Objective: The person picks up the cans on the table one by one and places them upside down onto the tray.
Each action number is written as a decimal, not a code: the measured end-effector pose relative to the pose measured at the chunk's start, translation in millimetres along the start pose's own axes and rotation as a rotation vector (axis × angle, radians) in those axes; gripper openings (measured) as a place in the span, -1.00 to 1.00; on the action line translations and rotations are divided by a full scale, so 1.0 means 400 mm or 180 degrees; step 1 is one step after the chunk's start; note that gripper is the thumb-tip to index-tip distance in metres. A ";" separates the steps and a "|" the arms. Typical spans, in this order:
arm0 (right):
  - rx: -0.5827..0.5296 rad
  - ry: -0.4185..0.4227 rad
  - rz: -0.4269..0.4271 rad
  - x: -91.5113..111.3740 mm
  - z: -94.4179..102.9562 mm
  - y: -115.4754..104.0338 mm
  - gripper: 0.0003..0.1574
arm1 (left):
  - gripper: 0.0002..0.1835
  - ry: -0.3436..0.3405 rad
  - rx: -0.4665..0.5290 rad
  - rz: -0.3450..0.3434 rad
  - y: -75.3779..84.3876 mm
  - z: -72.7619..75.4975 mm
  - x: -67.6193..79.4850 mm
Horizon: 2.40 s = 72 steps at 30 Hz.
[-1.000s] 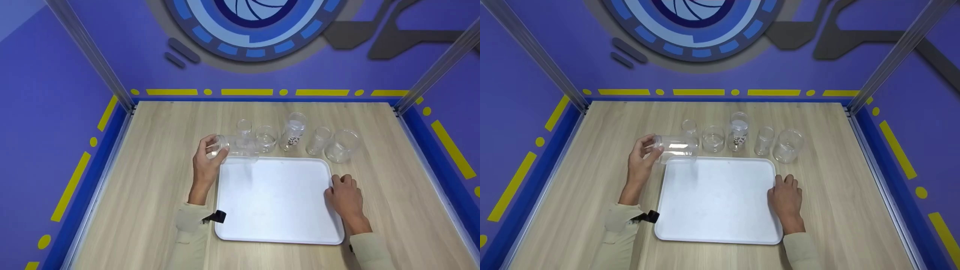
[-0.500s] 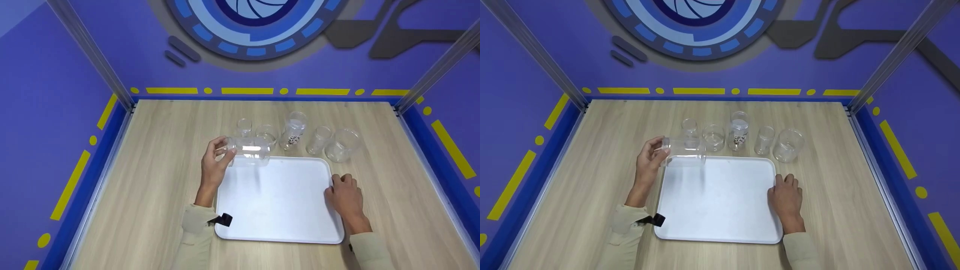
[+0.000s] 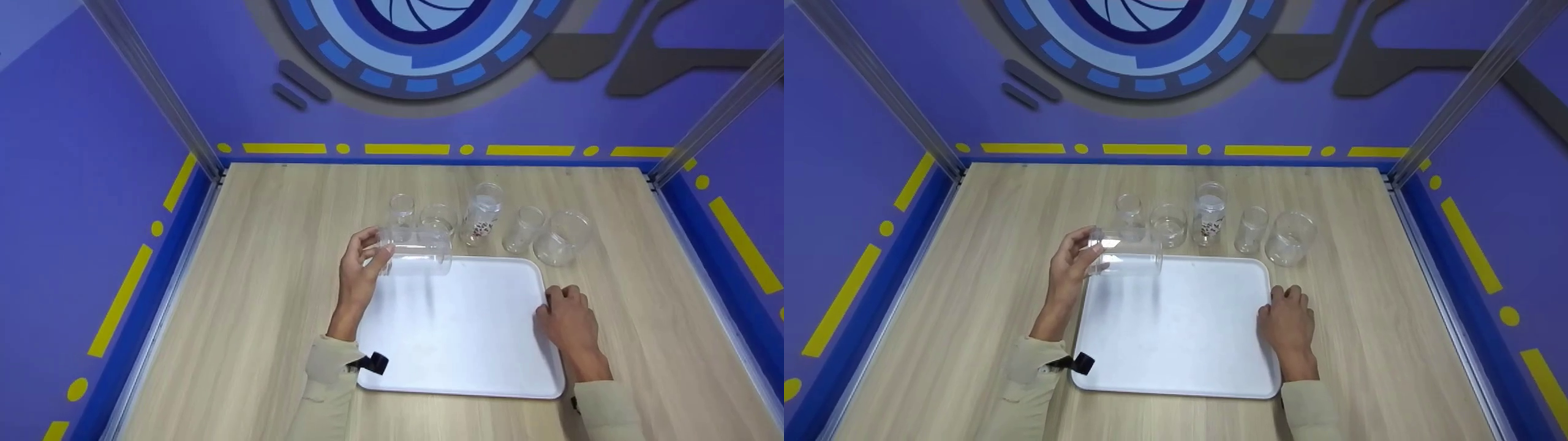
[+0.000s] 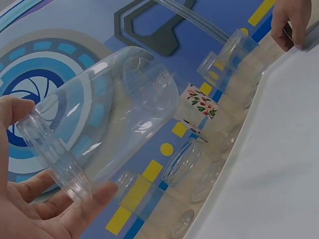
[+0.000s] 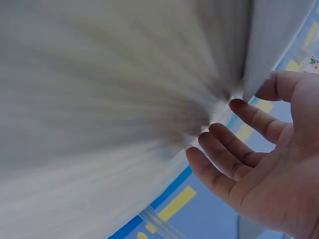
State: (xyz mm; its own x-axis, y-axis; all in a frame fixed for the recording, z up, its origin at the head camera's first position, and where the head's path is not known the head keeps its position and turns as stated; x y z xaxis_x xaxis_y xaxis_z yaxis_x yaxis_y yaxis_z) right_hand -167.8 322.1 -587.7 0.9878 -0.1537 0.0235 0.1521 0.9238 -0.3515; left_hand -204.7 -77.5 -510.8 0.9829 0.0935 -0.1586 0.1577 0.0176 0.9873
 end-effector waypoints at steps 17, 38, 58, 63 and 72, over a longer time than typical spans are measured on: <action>-0.1062 0.0194 -0.0171 -0.007 0.062 -0.057 -0.44 | -0.31 -0.0024 0.0031 0.0024 0.006 -0.007 0.005; -0.2385 -0.0084 -0.0137 -0.003 0.096 -0.200 -0.52 | -0.29 -0.0073 0.0056 0.0061 0.013 -0.027 0.012; -0.3222 -0.0413 0.0345 -0.009 0.086 -0.298 -0.47 | -0.30 -0.0164 0.0129 -0.0016 0.011 -0.047 0.021; -0.3255 -0.0427 0.0409 -0.009 0.089 -0.314 -0.48 | -0.30 -0.0173 0.0121 0.0009 0.010 -0.052 0.022; -0.3409 -0.0534 0.0555 -0.010 0.088 -0.340 -0.47 | -0.31 -0.0184 0.0159 0.0047 0.009 -0.063 0.027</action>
State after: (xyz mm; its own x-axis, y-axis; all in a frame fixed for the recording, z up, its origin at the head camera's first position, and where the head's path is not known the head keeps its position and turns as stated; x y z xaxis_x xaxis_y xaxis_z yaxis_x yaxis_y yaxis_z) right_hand -191.2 209.5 -506.9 0.9972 0.0741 -0.0068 -0.0166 0.1325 -0.9911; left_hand -196.1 -51.3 -508.9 0.9888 0.0356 -0.1451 0.1463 -0.0331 0.9887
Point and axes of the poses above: each hand's wrist, its own x-axis away from the middle knuckle, its own z-axis out of the back of the hand, y = z × x, the point moved 5 cm from there along -x, towards the middle knuckle, and after that the axes turned 5 degrees about -z, right-handed, at the moved point
